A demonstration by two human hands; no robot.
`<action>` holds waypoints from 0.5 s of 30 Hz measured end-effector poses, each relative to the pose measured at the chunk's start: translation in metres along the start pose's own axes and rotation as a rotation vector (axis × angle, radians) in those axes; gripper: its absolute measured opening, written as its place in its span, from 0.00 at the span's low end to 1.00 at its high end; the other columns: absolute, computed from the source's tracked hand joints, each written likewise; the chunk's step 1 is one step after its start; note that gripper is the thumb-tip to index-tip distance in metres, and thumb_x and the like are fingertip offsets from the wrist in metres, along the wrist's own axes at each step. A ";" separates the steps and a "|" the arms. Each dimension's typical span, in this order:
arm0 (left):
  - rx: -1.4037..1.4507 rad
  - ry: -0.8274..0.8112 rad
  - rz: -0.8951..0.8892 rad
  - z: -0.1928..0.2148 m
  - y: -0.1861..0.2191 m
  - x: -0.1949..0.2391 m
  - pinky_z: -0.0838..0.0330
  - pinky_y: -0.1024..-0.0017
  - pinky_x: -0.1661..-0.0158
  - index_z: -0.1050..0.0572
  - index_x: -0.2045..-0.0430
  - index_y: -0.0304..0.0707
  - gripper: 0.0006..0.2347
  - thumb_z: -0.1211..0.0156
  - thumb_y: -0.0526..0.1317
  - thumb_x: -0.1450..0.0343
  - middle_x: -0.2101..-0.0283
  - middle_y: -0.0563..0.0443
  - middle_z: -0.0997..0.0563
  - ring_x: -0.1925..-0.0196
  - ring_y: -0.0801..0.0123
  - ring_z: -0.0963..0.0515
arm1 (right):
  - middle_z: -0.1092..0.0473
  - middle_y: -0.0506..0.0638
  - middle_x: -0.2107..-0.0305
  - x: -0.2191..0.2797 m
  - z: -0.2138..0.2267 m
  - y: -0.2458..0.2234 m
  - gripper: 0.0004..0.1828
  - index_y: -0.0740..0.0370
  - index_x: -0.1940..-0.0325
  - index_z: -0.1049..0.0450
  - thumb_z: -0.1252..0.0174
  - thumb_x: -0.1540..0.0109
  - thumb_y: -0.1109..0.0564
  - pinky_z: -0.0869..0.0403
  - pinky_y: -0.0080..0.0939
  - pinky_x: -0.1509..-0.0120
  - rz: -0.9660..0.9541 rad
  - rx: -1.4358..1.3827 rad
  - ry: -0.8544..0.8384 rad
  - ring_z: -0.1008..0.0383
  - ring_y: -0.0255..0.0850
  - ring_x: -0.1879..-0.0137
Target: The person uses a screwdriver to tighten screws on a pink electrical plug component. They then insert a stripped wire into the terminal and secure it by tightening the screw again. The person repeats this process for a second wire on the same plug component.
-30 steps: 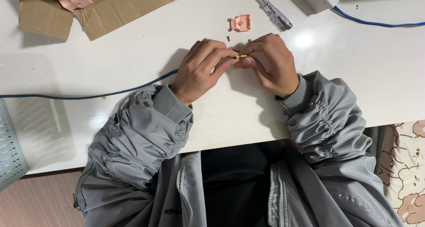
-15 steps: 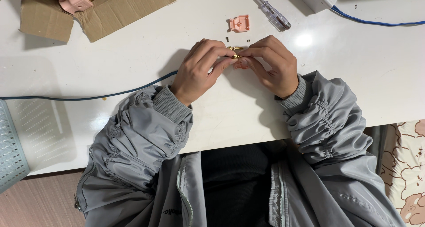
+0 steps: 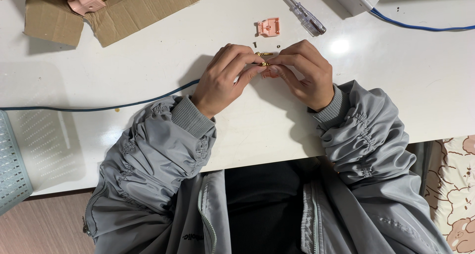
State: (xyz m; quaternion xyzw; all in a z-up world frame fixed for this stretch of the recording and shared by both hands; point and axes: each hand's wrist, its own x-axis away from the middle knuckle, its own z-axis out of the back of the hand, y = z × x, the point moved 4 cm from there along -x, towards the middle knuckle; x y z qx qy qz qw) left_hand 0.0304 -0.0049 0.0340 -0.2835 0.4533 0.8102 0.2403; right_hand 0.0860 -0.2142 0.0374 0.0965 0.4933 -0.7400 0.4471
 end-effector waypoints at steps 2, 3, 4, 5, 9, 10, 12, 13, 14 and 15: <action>-0.002 0.003 -0.003 -0.001 -0.002 0.001 0.19 0.70 0.56 0.18 0.52 0.34 0.02 0.33 0.32 0.17 0.57 0.51 0.20 0.62 0.66 0.19 | 0.22 0.63 0.62 -0.001 0.000 0.000 0.04 0.74 0.48 0.12 0.29 0.27 0.71 0.20 0.58 0.51 0.002 0.002 -0.003 0.22 0.58 0.58; -0.004 0.005 -0.007 -0.001 -0.002 0.002 0.19 0.70 0.56 0.17 0.52 0.34 0.03 0.33 0.32 0.17 0.57 0.51 0.21 0.62 0.66 0.19 | 0.22 0.63 0.62 -0.002 0.001 0.000 0.04 0.73 0.48 0.12 0.30 0.26 0.71 0.20 0.58 0.50 0.004 0.004 -0.006 0.21 0.58 0.58; -0.004 0.006 -0.006 -0.001 -0.002 0.001 0.19 0.70 0.56 0.17 0.52 0.34 0.03 0.33 0.32 0.17 0.57 0.51 0.21 0.62 0.66 0.19 | 0.22 0.63 0.62 -0.001 0.001 0.001 0.04 0.73 0.48 0.12 0.30 0.26 0.71 0.20 0.58 0.50 0.004 0.004 -0.007 0.21 0.58 0.58; 0.001 0.008 -0.006 0.000 -0.001 0.000 0.19 0.71 0.57 0.17 0.52 0.34 0.02 0.33 0.32 0.17 0.57 0.51 0.21 0.63 0.67 0.19 | 0.22 0.63 0.62 0.000 0.000 0.001 0.04 0.74 0.48 0.12 0.30 0.26 0.71 0.20 0.58 0.51 -0.001 0.008 -0.010 0.22 0.59 0.58; -0.012 0.022 -0.014 0.002 0.003 -0.003 0.19 0.70 0.58 0.18 0.53 0.34 0.03 0.30 0.33 0.18 0.58 0.50 0.20 0.65 0.67 0.20 | 0.22 0.64 0.62 -0.002 0.001 -0.001 0.05 0.75 0.46 0.13 0.30 0.26 0.72 0.20 0.58 0.50 -0.014 0.016 -0.034 0.21 0.60 0.58; -0.016 0.026 -0.011 0.002 0.003 -0.002 0.19 0.70 0.58 0.18 0.53 0.34 0.03 0.30 0.33 0.18 0.58 0.50 0.20 0.65 0.67 0.20 | 0.22 0.64 0.62 -0.001 0.001 0.000 0.05 0.75 0.46 0.13 0.30 0.26 0.72 0.20 0.58 0.50 -0.011 0.013 -0.039 0.21 0.60 0.58; -0.024 0.032 -0.019 0.001 0.002 -0.002 0.19 0.71 0.59 0.17 0.52 0.35 0.04 0.30 0.32 0.19 0.58 0.51 0.20 0.66 0.68 0.21 | 0.22 0.65 0.62 0.000 0.001 0.001 0.05 0.76 0.47 0.14 0.29 0.28 0.74 0.20 0.58 0.49 -0.027 0.021 -0.043 0.21 0.60 0.57; -0.026 0.036 -0.016 0.000 0.002 -0.002 0.19 0.71 0.59 0.17 0.52 0.35 0.04 0.30 0.32 0.19 0.58 0.51 0.20 0.66 0.68 0.21 | 0.22 0.65 0.62 0.000 0.002 0.001 0.05 0.76 0.47 0.14 0.29 0.28 0.74 0.20 0.58 0.49 -0.025 0.019 -0.048 0.21 0.60 0.57; -0.026 0.041 -0.023 0.000 0.001 -0.001 0.19 0.70 0.59 0.17 0.52 0.35 0.04 0.29 0.31 0.19 0.58 0.51 0.20 0.66 0.68 0.21 | 0.22 0.65 0.61 0.000 0.002 0.001 0.05 0.77 0.47 0.14 0.29 0.27 0.74 0.19 0.59 0.49 -0.036 0.023 -0.048 0.20 0.61 0.56; -0.025 0.047 -0.030 -0.001 0.001 -0.001 0.19 0.70 0.58 0.17 0.52 0.35 0.04 0.29 0.31 0.19 0.58 0.51 0.20 0.66 0.68 0.21 | 0.22 0.66 0.61 0.000 0.002 0.001 0.04 0.77 0.48 0.14 0.29 0.27 0.74 0.19 0.60 0.49 -0.047 0.027 -0.049 0.20 0.61 0.56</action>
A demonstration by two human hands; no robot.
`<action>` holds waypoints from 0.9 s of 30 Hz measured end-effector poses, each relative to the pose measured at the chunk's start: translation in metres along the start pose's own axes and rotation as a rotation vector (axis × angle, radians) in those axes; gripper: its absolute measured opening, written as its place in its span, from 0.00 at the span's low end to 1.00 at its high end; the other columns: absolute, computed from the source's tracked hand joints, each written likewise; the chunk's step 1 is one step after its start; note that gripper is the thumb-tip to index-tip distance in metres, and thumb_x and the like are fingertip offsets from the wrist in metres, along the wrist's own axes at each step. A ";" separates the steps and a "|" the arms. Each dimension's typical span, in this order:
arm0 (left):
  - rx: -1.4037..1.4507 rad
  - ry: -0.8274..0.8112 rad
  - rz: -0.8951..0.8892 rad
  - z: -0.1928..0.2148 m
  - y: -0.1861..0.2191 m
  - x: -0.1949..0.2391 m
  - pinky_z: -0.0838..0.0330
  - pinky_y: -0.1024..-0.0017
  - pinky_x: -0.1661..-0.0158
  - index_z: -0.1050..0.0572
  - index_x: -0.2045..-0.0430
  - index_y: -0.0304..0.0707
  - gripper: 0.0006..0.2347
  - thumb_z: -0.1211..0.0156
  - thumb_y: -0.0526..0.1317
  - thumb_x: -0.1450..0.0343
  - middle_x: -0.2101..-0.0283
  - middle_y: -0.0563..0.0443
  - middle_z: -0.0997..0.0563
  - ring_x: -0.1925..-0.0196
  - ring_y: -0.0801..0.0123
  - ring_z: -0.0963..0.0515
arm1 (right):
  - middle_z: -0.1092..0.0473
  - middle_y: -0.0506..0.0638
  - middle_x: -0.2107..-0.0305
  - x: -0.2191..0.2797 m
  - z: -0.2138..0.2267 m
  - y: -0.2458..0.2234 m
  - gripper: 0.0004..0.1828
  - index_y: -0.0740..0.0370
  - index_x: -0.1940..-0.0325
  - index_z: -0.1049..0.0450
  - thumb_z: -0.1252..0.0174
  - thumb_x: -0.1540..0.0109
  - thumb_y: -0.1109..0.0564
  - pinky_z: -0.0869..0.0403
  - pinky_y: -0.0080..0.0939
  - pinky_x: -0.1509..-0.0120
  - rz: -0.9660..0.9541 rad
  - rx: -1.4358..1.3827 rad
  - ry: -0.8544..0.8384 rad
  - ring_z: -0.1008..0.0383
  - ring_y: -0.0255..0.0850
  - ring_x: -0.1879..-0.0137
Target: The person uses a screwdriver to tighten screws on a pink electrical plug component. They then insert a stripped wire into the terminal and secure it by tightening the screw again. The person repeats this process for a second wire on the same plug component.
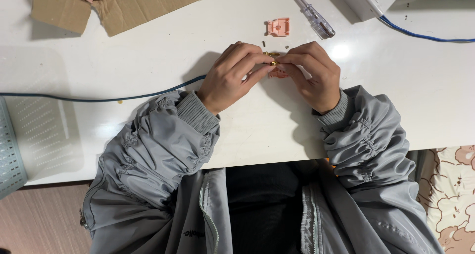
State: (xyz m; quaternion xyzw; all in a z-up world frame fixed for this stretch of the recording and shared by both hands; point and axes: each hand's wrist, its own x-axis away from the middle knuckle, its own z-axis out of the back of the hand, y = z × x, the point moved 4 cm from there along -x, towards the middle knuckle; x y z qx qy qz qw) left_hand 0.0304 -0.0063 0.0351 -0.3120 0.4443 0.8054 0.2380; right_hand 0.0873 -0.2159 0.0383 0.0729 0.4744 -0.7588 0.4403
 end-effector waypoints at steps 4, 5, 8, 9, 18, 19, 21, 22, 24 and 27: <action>-0.010 0.015 -0.007 -0.002 -0.001 0.003 0.20 0.70 0.57 0.16 0.52 0.35 0.05 0.28 0.30 0.20 0.58 0.53 0.21 0.65 0.68 0.19 | 0.22 0.66 0.60 0.002 0.000 0.002 0.04 0.78 0.47 0.14 0.29 0.27 0.74 0.19 0.60 0.48 0.004 0.002 -0.007 0.21 0.60 0.55; -0.011 0.013 -0.012 -0.002 -0.001 0.003 0.20 0.70 0.57 0.17 0.52 0.35 0.05 0.28 0.30 0.20 0.58 0.52 0.21 0.64 0.67 0.19 | 0.22 0.66 0.60 0.002 0.000 0.003 0.05 0.78 0.47 0.14 0.29 0.27 0.74 0.19 0.60 0.48 0.000 0.006 -0.013 0.20 0.60 0.55; -0.012 0.015 -0.017 -0.003 -0.002 0.003 0.20 0.71 0.57 0.17 0.53 0.36 0.05 0.28 0.30 0.20 0.59 0.53 0.22 0.65 0.68 0.20 | 0.21 0.67 0.58 0.002 0.002 0.004 0.05 0.79 0.46 0.14 0.30 0.26 0.74 0.19 0.61 0.46 0.001 0.007 -0.024 0.20 0.61 0.53; -0.012 0.016 -0.019 -0.003 -0.002 0.003 0.21 0.71 0.57 0.17 0.54 0.36 0.05 0.27 0.30 0.20 0.59 0.54 0.22 0.66 0.68 0.20 | 0.21 0.68 0.57 0.002 0.002 0.005 0.05 0.79 0.45 0.14 0.30 0.26 0.74 0.18 0.62 0.44 0.004 0.005 -0.025 0.19 0.62 0.52; -0.087 0.013 -0.041 -0.003 0.003 0.002 0.21 0.71 0.58 0.19 0.58 0.37 0.03 0.29 0.32 0.19 0.60 0.53 0.23 0.66 0.68 0.21 | 0.21 0.70 0.52 -0.007 0.001 -0.010 0.09 0.79 0.43 0.15 0.34 0.23 0.67 0.20 0.66 0.40 0.116 0.037 -0.027 0.21 0.66 0.47; -0.087 0.013 -0.042 -0.004 0.003 0.002 0.21 0.71 0.58 0.19 0.58 0.37 0.03 0.29 0.32 0.19 0.60 0.53 0.23 0.66 0.68 0.21 | 0.21 0.70 0.52 -0.005 -0.001 -0.006 0.09 0.79 0.43 0.15 0.34 0.23 0.67 0.20 0.66 0.40 0.116 0.038 -0.027 0.21 0.66 0.47; -0.114 0.007 -0.070 -0.006 0.005 0.001 0.21 0.70 0.58 0.19 0.58 0.37 0.02 0.30 0.32 0.19 0.61 0.53 0.25 0.64 0.65 0.20 | 0.21 0.68 0.53 -0.001 -0.004 -0.001 0.05 0.76 0.46 0.16 0.32 0.24 0.68 0.19 0.65 0.43 0.152 0.104 -0.035 0.21 0.64 0.50; -0.113 0.007 -0.071 -0.007 0.005 0.002 0.21 0.70 0.58 0.19 0.58 0.37 0.02 0.30 0.32 0.19 0.61 0.53 0.25 0.64 0.65 0.20 | 0.21 0.68 0.53 0.000 -0.003 0.001 0.05 0.76 0.46 0.16 0.32 0.24 0.68 0.19 0.65 0.43 0.152 0.105 -0.034 0.21 0.64 0.50; -0.123 0.012 -0.082 -0.008 0.005 0.003 0.22 0.71 0.58 0.19 0.57 0.38 0.04 0.29 0.31 0.20 0.61 0.55 0.25 0.63 0.67 0.20 | 0.22 0.65 0.55 0.001 -0.005 0.005 0.09 0.73 0.48 0.18 0.33 0.21 0.60 0.20 0.64 0.46 0.155 0.201 -0.047 0.22 0.63 0.52; -0.108 0.010 -0.068 -0.006 0.007 0.002 0.21 0.70 0.58 0.19 0.56 0.38 0.03 0.30 0.31 0.19 0.60 0.53 0.25 0.62 0.65 0.20 | 0.22 0.65 0.53 0.003 -0.002 0.008 0.14 0.71 0.47 0.20 0.37 0.19 0.54 0.22 0.65 0.47 0.171 0.210 -0.049 0.23 0.65 0.51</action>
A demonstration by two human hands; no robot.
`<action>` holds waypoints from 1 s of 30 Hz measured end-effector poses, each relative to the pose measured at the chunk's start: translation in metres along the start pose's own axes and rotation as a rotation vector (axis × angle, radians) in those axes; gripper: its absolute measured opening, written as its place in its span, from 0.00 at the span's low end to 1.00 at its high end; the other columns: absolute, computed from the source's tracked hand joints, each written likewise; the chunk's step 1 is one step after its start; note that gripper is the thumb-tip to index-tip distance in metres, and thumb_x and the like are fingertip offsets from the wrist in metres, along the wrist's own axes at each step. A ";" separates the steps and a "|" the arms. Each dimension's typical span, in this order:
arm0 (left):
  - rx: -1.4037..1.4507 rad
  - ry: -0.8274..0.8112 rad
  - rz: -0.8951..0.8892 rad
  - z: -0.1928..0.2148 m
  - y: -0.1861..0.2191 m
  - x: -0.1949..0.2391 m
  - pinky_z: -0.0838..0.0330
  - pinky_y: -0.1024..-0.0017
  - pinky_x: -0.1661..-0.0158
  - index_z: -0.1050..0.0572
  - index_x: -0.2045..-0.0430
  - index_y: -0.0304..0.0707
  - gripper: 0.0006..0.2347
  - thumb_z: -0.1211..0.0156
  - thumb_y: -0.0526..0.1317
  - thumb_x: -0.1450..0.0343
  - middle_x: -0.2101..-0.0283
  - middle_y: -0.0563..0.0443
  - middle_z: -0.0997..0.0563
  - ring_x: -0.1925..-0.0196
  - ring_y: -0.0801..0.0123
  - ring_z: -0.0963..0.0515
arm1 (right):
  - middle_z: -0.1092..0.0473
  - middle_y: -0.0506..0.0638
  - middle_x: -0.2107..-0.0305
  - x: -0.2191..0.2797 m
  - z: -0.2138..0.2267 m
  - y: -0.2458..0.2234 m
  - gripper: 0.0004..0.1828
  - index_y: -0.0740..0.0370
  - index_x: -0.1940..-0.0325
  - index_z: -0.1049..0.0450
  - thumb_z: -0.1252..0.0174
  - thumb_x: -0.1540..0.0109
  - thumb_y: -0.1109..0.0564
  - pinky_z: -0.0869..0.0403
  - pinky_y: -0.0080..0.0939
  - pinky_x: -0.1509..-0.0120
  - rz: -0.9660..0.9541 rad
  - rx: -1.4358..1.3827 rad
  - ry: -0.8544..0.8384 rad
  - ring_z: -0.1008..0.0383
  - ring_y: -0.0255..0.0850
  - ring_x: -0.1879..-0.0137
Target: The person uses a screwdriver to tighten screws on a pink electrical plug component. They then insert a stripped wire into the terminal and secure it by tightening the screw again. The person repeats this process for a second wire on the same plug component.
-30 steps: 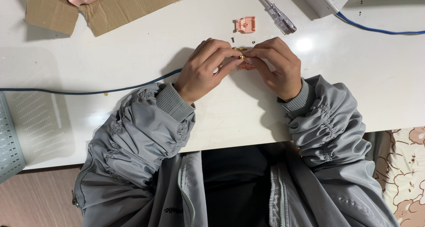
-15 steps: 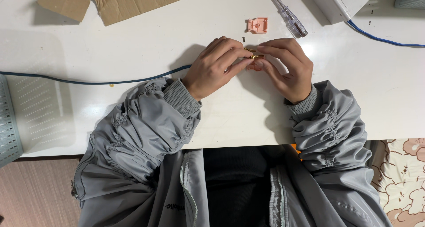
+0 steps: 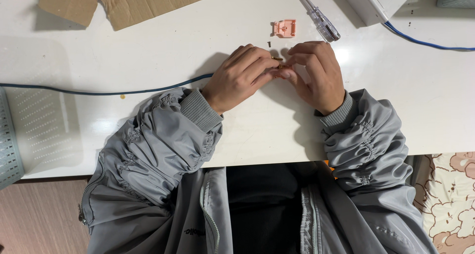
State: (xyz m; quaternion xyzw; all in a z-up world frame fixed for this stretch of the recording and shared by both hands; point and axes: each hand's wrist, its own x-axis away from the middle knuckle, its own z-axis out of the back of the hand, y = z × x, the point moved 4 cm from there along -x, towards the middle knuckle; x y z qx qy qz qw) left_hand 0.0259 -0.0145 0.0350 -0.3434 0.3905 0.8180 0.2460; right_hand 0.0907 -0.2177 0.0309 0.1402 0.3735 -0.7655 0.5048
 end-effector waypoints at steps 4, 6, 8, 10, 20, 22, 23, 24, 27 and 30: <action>-0.021 -0.023 -0.023 0.000 0.001 -0.001 0.21 0.70 0.58 0.19 0.58 0.38 0.03 0.29 0.30 0.20 0.60 0.54 0.25 0.62 0.66 0.19 | 0.22 0.66 0.50 -0.005 0.000 -0.005 0.09 0.70 0.45 0.18 0.34 0.22 0.59 0.21 0.66 0.43 0.021 -0.052 -0.010 0.22 0.65 0.48; -0.036 -0.032 -0.032 0.001 0.004 -0.004 0.21 0.69 0.58 0.19 0.58 0.37 0.03 0.30 0.30 0.20 0.61 0.53 0.26 0.62 0.64 0.19 | 0.22 0.65 0.55 -0.004 -0.001 -0.003 0.09 0.70 0.50 0.17 0.29 0.24 0.59 0.22 0.66 0.45 0.029 -0.052 -0.009 0.20 0.66 0.50; -0.027 -0.036 -0.029 0.002 0.004 -0.005 0.21 0.69 0.58 0.19 0.57 0.37 0.03 0.30 0.30 0.20 0.61 0.53 0.25 0.62 0.64 0.19 | 0.23 0.64 0.57 0.004 -0.002 0.007 0.10 0.70 0.51 0.18 0.29 0.24 0.58 0.22 0.65 0.46 0.014 -0.073 0.004 0.21 0.65 0.51; -0.019 -0.042 -0.027 0.001 0.003 -0.003 0.21 0.69 0.58 0.19 0.56 0.37 0.04 0.30 0.30 0.20 0.60 0.53 0.25 0.61 0.64 0.19 | 0.23 0.64 0.58 0.009 0.000 0.012 0.12 0.70 0.53 0.18 0.29 0.23 0.57 0.22 0.65 0.46 -0.001 -0.096 0.018 0.21 0.65 0.52; -0.044 -0.035 -0.049 0.002 0.005 -0.004 0.21 0.70 0.58 0.18 0.57 0.37 0.03 0.30 0.29 0.20 0.60 0.52 0.25 0.63 0.65 0.20 | 0.22 0.63 0.59 0.002 0.003 0.006 0.08 0.71 0.53 0.16 0.27 0.25 0.61 0.22 0.64 0.45 0.008 -0.107 0.001 0.21 0.64 0.53; -0.043 -0.040 -0.040 0.002 0.004 -0.004 0.21 0.70 0.58 0.18 0.56 0.37 0.03 0.30 0.30 0.20 0.60 0.52 0.25 0.63 0.65 0.20 | 0.23 0.63 0.60 0.003 0.005 0.007 0.11 0.70 0.53 0.16 0.26 0.24 0.58 0.23 0.64 0.46 0.004 -0.086 0.010 0.21 0.64 0.54; -0.046 -0.039 -0.050 0.001 0.004 -0.003 0.21 0.69 0.58 0.18 0.57 0.37 0.04 0.29 0.29 0.21 0.60 0.52 0.25 0.63 0.64 0.21 | 0.23 0.64 0.59 0.000 0.006 0.004 0.10 0.71 0.51 0.16 0.26 0.25 0.59 0.23 0.64 0.46 0.012 -0.112 0.007 0.21 0.64 0.54; -0.051 -0.038 -0.059 0.001 0.004 -0.003 0.21 0.69 0.59 0.18 0.58 0.37 0.04 0.29 0.29 0.21 0.60 0.52 0.24 0.63 0.64 0.21 | 0.23 0.66 0.59 -0.002 0.008 0.002 0.10 0.72 0.49 0.15 0.26 0.26 0.59 0.23 0.65 0.45 0.021 -0.138 0.003 0.21 0.65 0.53; -0.079 -0.035 -0.055 -0.002 0.001 0.001 0.21 0.71 0.59 0.17 0.58 0.38 0.03 0.28 0.30 0.21 0.61 0.53 0.24 0.64 0.66 0.21 | 0.23 0.63 0.59 -0.005 0.006 -0.003 0.05 0.71 0.50 0.15 0.28 0.26 0.64 0.23 0.64 0.45 0.045 -0.116 -0.027 0.21 0.64 0.53; -0.071 -0.029 -0.053 0.000 0.003 -0.002 0.21 0.70 0.59 0.17 0.59 0.37 0.03 0.28 0.30 0.21 0.61 0.51 0.23 0.64 0.65 0.20 | 0.23 0.64 0.61 -0.002 0.005 -0.002 0.05 0.72 0.51 0.15 0.27 0.26 0.65 0.22 0.63 0.45 0.069 -0.078 -0.032 0.20 0.63 0.54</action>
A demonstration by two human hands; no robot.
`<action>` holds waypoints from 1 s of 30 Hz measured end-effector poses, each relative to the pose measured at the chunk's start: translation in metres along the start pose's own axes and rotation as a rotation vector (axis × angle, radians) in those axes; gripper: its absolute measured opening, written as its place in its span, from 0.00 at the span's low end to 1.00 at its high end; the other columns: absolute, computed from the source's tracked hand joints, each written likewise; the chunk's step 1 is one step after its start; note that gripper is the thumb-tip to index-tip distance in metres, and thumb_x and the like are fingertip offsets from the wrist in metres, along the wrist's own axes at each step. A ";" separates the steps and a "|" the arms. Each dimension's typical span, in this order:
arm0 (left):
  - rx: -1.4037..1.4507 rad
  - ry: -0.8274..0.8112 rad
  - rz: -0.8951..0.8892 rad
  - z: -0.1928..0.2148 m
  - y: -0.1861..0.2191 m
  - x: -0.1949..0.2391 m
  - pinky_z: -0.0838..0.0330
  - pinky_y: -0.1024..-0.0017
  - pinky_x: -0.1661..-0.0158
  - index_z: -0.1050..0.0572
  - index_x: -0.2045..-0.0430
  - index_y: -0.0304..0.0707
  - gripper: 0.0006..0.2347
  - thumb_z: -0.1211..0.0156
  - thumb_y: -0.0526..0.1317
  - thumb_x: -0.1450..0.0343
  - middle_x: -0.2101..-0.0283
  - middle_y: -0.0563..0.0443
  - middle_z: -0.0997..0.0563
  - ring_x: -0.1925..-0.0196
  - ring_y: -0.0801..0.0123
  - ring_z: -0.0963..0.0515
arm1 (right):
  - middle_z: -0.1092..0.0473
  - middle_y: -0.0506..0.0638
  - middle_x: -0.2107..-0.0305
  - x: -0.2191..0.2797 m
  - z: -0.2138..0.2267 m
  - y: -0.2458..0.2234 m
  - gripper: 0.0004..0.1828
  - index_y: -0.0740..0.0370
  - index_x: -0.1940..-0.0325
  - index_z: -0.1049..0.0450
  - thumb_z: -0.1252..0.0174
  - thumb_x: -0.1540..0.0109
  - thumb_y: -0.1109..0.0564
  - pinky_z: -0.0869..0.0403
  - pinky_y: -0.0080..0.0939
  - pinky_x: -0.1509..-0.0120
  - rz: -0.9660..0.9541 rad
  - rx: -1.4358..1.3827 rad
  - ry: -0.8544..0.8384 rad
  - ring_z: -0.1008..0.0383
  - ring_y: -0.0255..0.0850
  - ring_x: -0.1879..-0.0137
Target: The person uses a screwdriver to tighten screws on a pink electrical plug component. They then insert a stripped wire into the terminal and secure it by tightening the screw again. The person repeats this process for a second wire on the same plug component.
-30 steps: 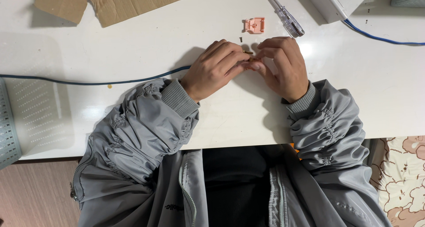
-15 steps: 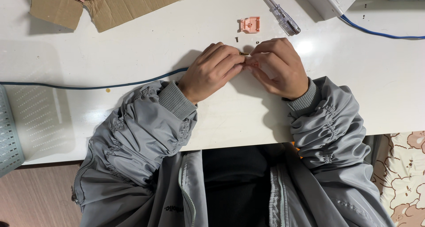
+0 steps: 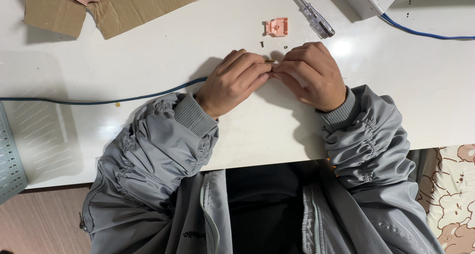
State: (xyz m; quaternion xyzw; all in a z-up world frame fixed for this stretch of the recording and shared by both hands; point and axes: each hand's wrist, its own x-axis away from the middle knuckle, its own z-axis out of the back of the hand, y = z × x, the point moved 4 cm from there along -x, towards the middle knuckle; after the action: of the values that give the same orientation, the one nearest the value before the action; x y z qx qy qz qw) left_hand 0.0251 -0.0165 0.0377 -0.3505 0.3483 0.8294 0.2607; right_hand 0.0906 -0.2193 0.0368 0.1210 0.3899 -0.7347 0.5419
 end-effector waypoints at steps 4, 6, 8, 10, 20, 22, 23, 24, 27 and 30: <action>0.025 -0.032 0.010 0.001 0.002 -0.002 0.20 0.70 0.58 0.17 0.59 0.37 0.03 0.30 0.29 0.21 0.60 0.51 0.23 0.64 0.64 0.21 | 0.21 0.62 0.59 0.004 -0.002 0.001 0.09 0.70 0.50 0.15 0.31 0.23 0.59 0.21 0.63 0.45 -0.031 -0.014 0.016 0.20 0.62 0.53; 0.024 -0.007 0.029 -0.002 -0.002 0.004 0.21 0.69 0.58 0.17 0.57 0.37 0.03 0.28 0.30 0.21 0.60 0.51 0.23 0.63 0.63 0.19 | 0.20 0.65 0.55 0.002 0.001 0.000 0.12 0.73 0.43 0.17 0.26 0.27 0.60 0.21 0.66 0.44 -0.108 -0.116 0.042 0.18 0.65 0.50; 0.025 -0.017 0.040 -0.001 -0.001 0.002 0.20 0.69 0.58 0.17 0.57 0.37 0.03 0.28 0.30 0.21 0.59 0.51 0.22 0.63 0.64 0.19 | 0.19 0.65 0.57 0.002 -0.001 -0.001 0.11 0.74 0.43 0.17 0.26 0.28 0.65 0.20 0.65 0.45 -0.128 -0.132 0.029 0.17 0.64 0.51; 0.028 -0.027 0.051 0.000 -0.002 0.002 0.19 0.69 0.58 0.17 0.57 0.37 0.03 0.29 0.31 0.21 0.59 0.51 0.22 0.63 0.65 0.19 | 0.19 0.64 0.59 0.004 -0.003 -0.001 0.11 0.75 0.43 0.18 0.26 0.29 0.70 0.19 0.64 0.45 -0.150 -0.148 0.017 0.17 0.64 0.53; 0.101 -0.052 0.118 0.003 -0.004 0.001 0.20 0.71 0.60 0.16 0.54 0.36 0.04 0.27 0.32 0.21 0.59 0.52 0.21 0.68 0.71 0.23 | 0.17 0.59 0.62 0.008 -0.004 0.001 0.13 0.75 0.43 0.18 0.27 0.31 0.74 0.16 0.63 0.43 -0.204 -0.222 0.061 0.14 0.59 0.54; 0.105 -0.053 0.121 0.003 -0.006 0.001 0.20 0.72 0.61 0.16 0.54 0.36 0.04 0.27 0.32 0.21 0.59 0.52 0.21 0.69 0.72 0.23 | 0.17 0.59 0.62 0.002 -0.003 -0.003 0.13 0.75 0.43 0.18 0.27 0.32 0.75 0.16 0.63 0.44 -0.210 -0.234 0.071 0.14 0.58 0.54; 0.124 -0.045 0.123 0.003 -0.007 0.001 0.21 0.72 0.60 0.16 0.54 0.36 0.05 0.27 0.32 0.21 0.59 0.52 0.21 0.69 0.72 0.24 | 0.17 0.59 0.61 -0.002 -0.002 -0.005 0.14 0.74 0.43 0.19 0.26 0.32 0.74 0.17 0.62 0.44 -0.218 -0.243 0.078 0.14 0.59 0.54; 0.143 -0.036 0.125 0.004 -0.008 0.002 0.21 0.72 0.60 0.16 0.53 0.36 0.05 0.28 0.32 0.21 0.59 0.52 0.21 0.69 0.71 0.24 | 0.18 0.60 0.60 -0.007 -0.001 -0.008 0.15 0.74 0.42 0.19 0.26 0.32 0.74 0.17 0.62 0.44 -0.226 -0.251 0.084 0.14 0.59 0.54; 0.166 -0.035 0.137 0.008 -0.007 -0.005 0.21 0.72 0.60 0.16 0.53 0.37 0.04 0.28 0.32 0.20 0.58 0.53 0.20 0.69 0.72 0.23 | 0.17 0.62 0.58 0.001 0.005 0.001 0.17 0.75 0.40 0.19 0.24 0.31 0.69 0.18 0.63 0.44 -0.208 -0.254 0.099 0.15 0.62 0.53; 0.159 -0.029 0.151 0.008 -0.005 -0.007 0.21 0.73 0.60 0.16 0.52 0.38 0.05 0.27 0.32 0.21 0.58 0.54 0.19 0.69 0.72 0.23 | 0.17 0.61 0.57 0.003 0.012 0.008 0.18 0.75 0.41 0.17 0.22 0.33 0.67 0.19 0.62 0.43 -0.238 -0.214 0.127 0.14 0.61 0.52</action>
State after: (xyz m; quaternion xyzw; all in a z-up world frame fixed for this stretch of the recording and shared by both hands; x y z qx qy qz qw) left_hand 0.0290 -0.0086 0.0451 -0.2895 0.4346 0.8214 0.2292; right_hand 0.0992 -0.2312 0.0395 0.0618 0.5109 -0.7389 0.4350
